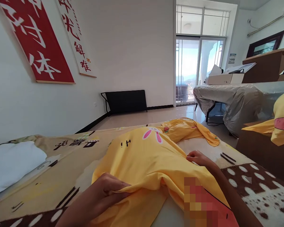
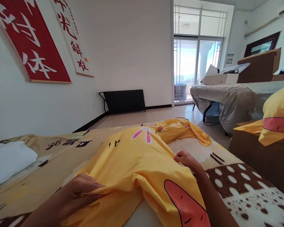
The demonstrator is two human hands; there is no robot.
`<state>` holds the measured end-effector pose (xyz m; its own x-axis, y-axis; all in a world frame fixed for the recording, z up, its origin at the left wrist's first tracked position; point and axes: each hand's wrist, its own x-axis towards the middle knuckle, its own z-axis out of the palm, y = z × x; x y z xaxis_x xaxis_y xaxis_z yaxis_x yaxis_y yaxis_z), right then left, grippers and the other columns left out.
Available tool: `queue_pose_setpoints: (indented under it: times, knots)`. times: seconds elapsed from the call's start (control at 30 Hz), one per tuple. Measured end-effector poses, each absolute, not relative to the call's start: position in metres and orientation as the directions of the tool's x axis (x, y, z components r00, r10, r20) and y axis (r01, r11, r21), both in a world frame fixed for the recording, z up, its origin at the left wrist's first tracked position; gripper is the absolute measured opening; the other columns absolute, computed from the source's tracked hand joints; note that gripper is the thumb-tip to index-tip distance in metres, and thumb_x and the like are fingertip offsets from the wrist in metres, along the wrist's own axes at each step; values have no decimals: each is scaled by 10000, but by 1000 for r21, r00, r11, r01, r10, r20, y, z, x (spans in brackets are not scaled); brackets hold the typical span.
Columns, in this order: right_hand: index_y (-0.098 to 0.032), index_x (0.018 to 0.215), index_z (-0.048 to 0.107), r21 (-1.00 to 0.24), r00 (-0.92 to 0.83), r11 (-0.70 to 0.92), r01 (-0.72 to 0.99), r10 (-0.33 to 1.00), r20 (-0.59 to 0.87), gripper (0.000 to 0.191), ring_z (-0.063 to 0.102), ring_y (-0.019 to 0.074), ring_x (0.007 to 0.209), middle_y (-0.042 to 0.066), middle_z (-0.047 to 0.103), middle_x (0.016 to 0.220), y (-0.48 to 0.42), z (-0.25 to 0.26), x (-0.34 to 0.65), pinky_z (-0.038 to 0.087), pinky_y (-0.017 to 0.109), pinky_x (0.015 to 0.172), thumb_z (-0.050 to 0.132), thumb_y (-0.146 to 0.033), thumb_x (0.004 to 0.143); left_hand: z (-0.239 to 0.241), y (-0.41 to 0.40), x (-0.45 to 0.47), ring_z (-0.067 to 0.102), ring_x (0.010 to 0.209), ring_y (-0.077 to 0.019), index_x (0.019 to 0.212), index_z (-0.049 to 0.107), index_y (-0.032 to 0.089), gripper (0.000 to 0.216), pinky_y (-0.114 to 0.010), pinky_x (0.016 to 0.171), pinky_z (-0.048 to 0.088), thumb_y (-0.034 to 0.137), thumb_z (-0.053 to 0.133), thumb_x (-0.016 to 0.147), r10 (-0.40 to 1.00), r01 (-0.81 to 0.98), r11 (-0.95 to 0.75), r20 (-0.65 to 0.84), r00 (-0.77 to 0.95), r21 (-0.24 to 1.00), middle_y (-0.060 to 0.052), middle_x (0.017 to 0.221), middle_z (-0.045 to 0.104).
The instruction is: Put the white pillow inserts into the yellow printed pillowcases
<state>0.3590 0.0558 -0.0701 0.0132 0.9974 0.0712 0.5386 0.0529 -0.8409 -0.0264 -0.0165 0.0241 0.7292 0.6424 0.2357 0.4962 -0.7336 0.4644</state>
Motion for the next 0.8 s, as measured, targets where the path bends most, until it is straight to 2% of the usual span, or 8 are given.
queue_pose_setpoints:
  times: [0.07,0.13,0.2,0.27,0.37,0.43,0.63,0.8]
  knots:
    - [-196,943,655,-814,-4,149,561,984,178,300,570,254,1028,87,660,1022,46,-57,350,437,359,881,602,-390,721,20,-17,-23,365,503,-70,748,694,145,350,-172,517,318,346,457,912,647,510,-728,210,734,459,40,506,434]
    - [-243,1190,566,-771,-202,333,542,943,265,431,488,231,1189,77,560,1272,31,-43,333,379,361,997,547,-427,801,19,-18,-20,398,518,-76,865,715,164,324,-175,543,341,345,451,913,650,517,-728,214,729,451,35,522,482]
    - [-250,1251,525,-714,-456,500,491,845,279,483,459,226,1226,76,521,1325,15,-31,314,342,366,1044,573,-443,810,22,-21,-20,429,531,-82,900,722,184,302,-180,570,362,343,465,908,655,524,-729,227,721,440,31,525,512]
    - [-227,1133,581,-678,-527,557,480,801,285,380,502,222,1146,77,580,1210,5,-26,298,364,360,1013,618,-400,796,27,-24,-19,470,561,-92,877,728,193,298,-185,588,376,349,475,905,682,559,-711,227,695,427,17,557,552]
    - [-203,843,580,-673,-421,537,509,837,349,106,547,178,902,40,609,936,2,-26,288,433,314,838,578,-308,834,33,-28,-19,527,613,-105,841,732,194,315,-182,585,382,374,480,902,741,630,-661,224,633,408,-5,631,605]
    - [-200,762,530,-658,-395,560,504,827,400,123,526,162,820,25,586,854,3,-27,288,426,291,760,540,-274,860,35,-30,-19,550,626,-113,850,736,206,305,-179,586,394,387,494,893,764,656,-639,232,602,402,-3,646,626]
    - [-217,822,461,-527,-291,632,568,753,590,117,499,183,838,44,573,889,-2,-23,295,394,321,788,412,-243,924,30,-30,-23,614,624,-135,876,755,229,268,-172,577,448,381,535,857,759,629,-651,369,537,425,-11,685,691]
    - [-229,870,411,-634,-69,558,536,777,626,157,494,156,667,13,524,756,-2,-32,280,370,273,627,322,-327,955,34,-33,-17,609,586,-126,877,759,231,251,-171,566,463,357,542,856,747,593,-665,421,514,454,-7,647,680]
